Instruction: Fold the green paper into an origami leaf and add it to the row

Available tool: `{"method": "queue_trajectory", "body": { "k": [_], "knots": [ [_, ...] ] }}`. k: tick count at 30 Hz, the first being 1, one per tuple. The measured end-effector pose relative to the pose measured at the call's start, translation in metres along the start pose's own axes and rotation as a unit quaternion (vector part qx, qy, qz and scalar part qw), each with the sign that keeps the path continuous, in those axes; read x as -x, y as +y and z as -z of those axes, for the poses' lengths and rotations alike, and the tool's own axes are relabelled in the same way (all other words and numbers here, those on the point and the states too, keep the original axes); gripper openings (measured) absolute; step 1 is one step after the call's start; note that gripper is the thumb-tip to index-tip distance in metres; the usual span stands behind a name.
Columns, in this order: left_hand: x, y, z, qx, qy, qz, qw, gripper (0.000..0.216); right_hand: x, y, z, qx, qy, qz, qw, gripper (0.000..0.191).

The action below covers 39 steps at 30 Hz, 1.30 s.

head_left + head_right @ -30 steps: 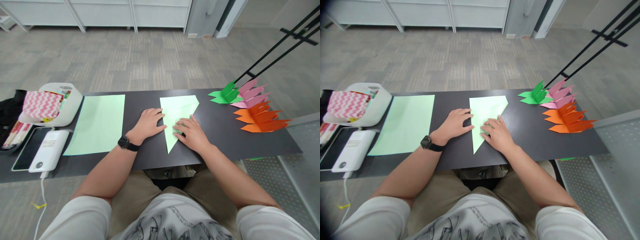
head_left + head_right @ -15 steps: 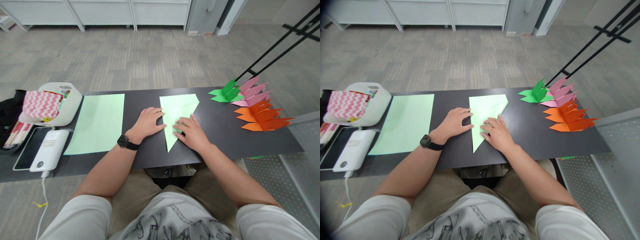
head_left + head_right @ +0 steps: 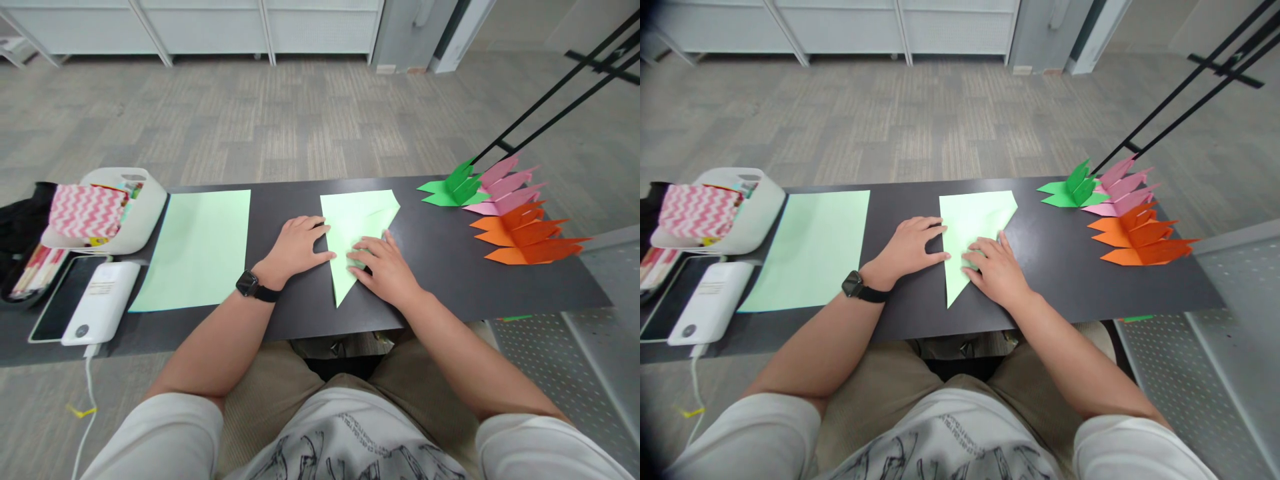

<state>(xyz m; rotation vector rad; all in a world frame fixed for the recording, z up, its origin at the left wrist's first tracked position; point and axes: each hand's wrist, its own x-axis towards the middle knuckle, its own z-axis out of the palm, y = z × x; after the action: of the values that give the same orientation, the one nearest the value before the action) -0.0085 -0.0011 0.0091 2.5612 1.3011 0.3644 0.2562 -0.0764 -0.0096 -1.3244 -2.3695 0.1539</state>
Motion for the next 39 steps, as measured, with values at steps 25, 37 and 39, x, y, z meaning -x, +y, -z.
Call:
{"method": "queue_trajectory", "body": {
  "k": [25, 37, 39],
  "knots": [
    [-0.0004, -0.0062, -0.0061, 0.006, 0.003, -0.009, 1.000, 0.057, -0.0011, 0.0024, -0.0019, -0.013, -0.001, -0.002, 1.000, 0.021],
    [0.0010, -0.0035, -0.0037, 0.007, 0.002, -0.005, 1.000, 0.057, -0.0011, 0.0012, -0.0008, -0.010, 0.002, -0.003, 1.000, 0.021],
    [0.0015, -0.0014, -0.0025, 0.005, 0.002, -0.007, 1.000, 0.059, -0.0010, 0.0006, -0.0004, -0.006, -0.001, -0.005, 1.000, 0.021]
  ]
}}
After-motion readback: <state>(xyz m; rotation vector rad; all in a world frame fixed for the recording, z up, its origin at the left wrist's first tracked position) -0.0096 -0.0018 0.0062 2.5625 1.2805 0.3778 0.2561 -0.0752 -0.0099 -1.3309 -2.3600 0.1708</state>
